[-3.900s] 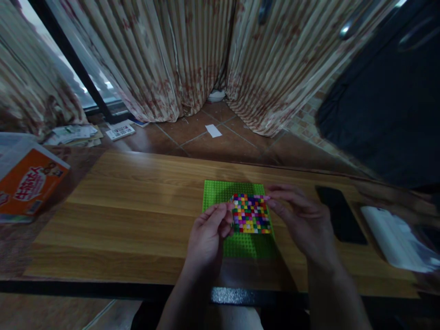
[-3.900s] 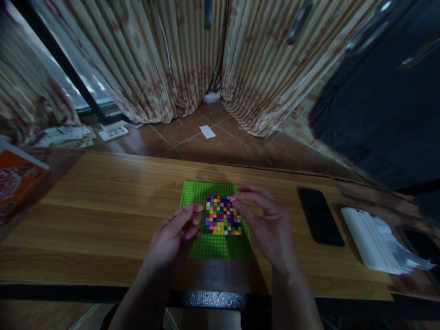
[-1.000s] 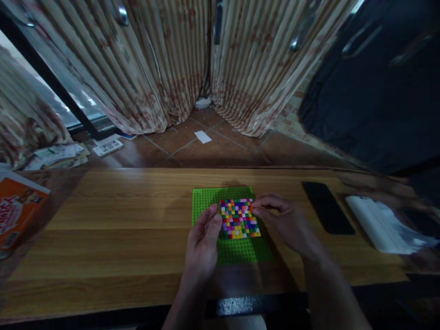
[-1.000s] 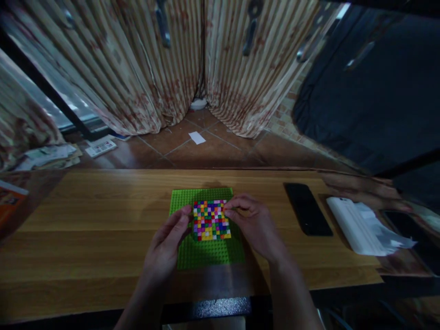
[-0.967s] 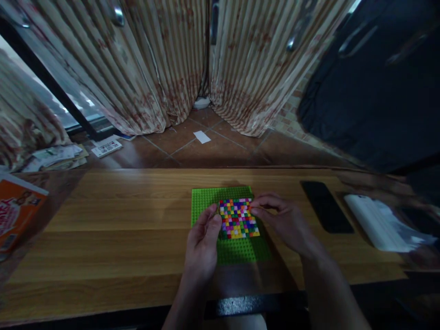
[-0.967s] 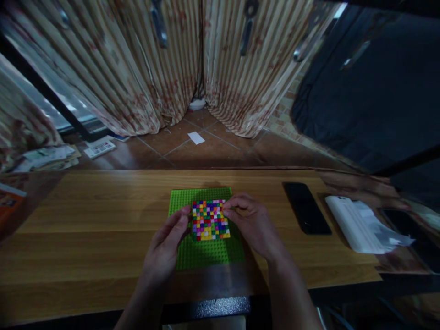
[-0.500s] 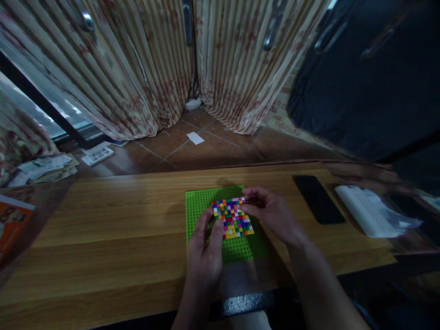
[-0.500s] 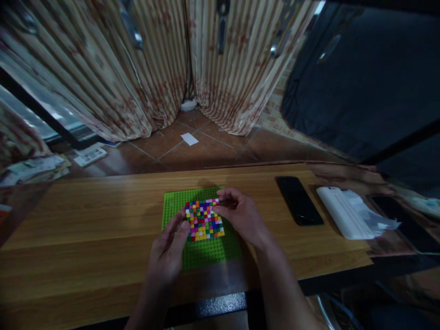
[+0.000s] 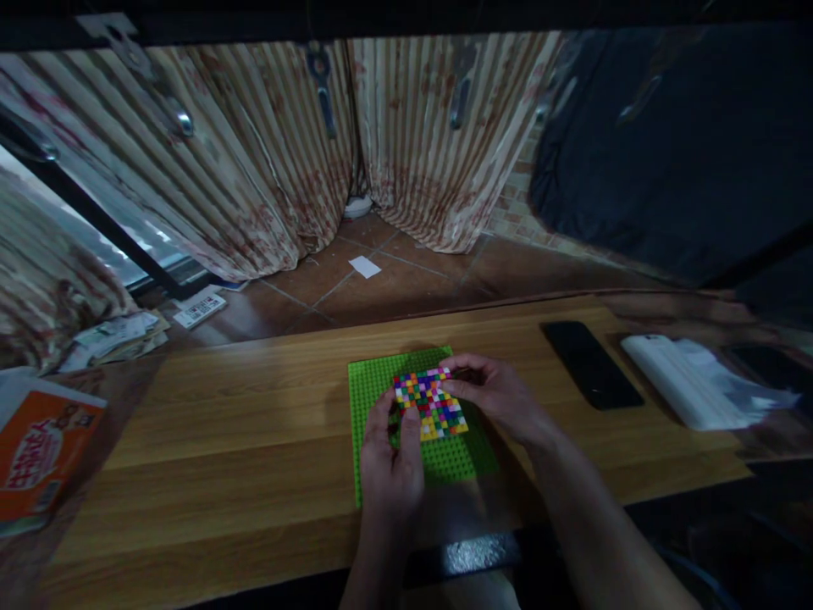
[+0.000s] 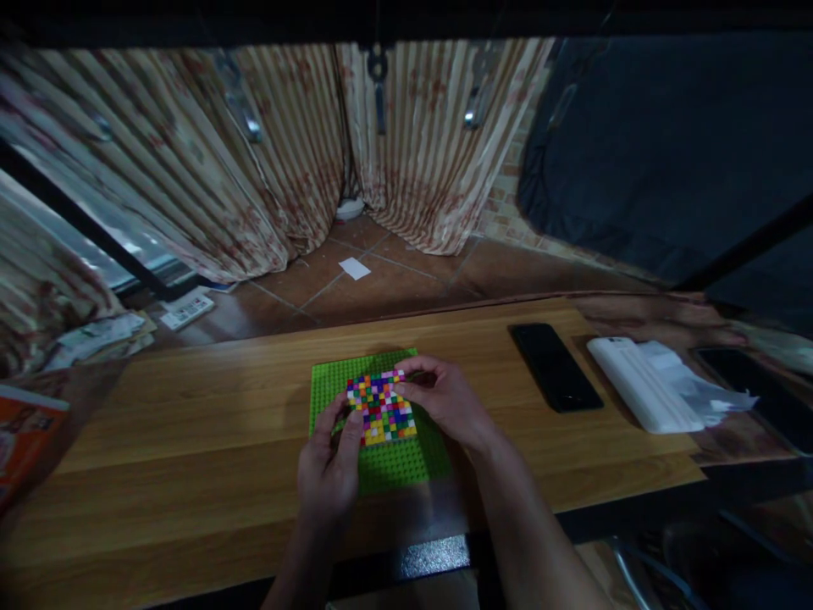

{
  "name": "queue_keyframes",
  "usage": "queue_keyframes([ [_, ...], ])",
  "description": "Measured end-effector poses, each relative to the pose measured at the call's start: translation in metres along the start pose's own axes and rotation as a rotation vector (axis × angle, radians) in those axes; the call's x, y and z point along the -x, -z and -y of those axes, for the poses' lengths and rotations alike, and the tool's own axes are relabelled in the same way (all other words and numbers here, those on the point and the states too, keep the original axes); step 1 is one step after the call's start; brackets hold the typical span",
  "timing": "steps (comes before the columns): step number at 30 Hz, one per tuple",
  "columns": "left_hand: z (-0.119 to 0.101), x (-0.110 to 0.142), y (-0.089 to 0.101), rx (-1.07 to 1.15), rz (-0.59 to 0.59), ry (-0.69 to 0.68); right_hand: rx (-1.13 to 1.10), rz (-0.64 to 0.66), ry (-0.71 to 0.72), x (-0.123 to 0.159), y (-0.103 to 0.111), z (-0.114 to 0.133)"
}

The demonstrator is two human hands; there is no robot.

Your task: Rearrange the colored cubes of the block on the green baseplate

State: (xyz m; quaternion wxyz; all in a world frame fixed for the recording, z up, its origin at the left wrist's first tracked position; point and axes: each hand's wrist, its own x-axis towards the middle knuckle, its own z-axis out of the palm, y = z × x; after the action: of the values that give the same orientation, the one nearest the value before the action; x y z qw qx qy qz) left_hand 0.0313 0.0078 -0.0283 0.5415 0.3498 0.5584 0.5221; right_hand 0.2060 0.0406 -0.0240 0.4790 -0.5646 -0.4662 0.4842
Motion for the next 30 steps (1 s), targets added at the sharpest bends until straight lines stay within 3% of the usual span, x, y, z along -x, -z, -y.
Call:
queue_keyframes([
  [5, -0.015, -0.008, -0.002, 0.015, -0.028, 0.069, 0.093, -0.085, -0.003, 0.005, 0.002, 0.002],
  [11, -0.018, -0.026, -0.008, 0.0, -0.042, -0.016, 0.121, -0.161, 0.065, 0.007, 0.002, 0.001],
  [23, -0.01, -0.042, -0.028, 0.071, 0.069, 0.021, -0.055, -0.208, 0.067, -0.006, -0.051, -0.02],
  [30, -0.007, -0.044, -0.027, 0.029, 0.114, 0.004, -0.088, -0.185, 0.069, -0.012, -0.053, -0.02],
])
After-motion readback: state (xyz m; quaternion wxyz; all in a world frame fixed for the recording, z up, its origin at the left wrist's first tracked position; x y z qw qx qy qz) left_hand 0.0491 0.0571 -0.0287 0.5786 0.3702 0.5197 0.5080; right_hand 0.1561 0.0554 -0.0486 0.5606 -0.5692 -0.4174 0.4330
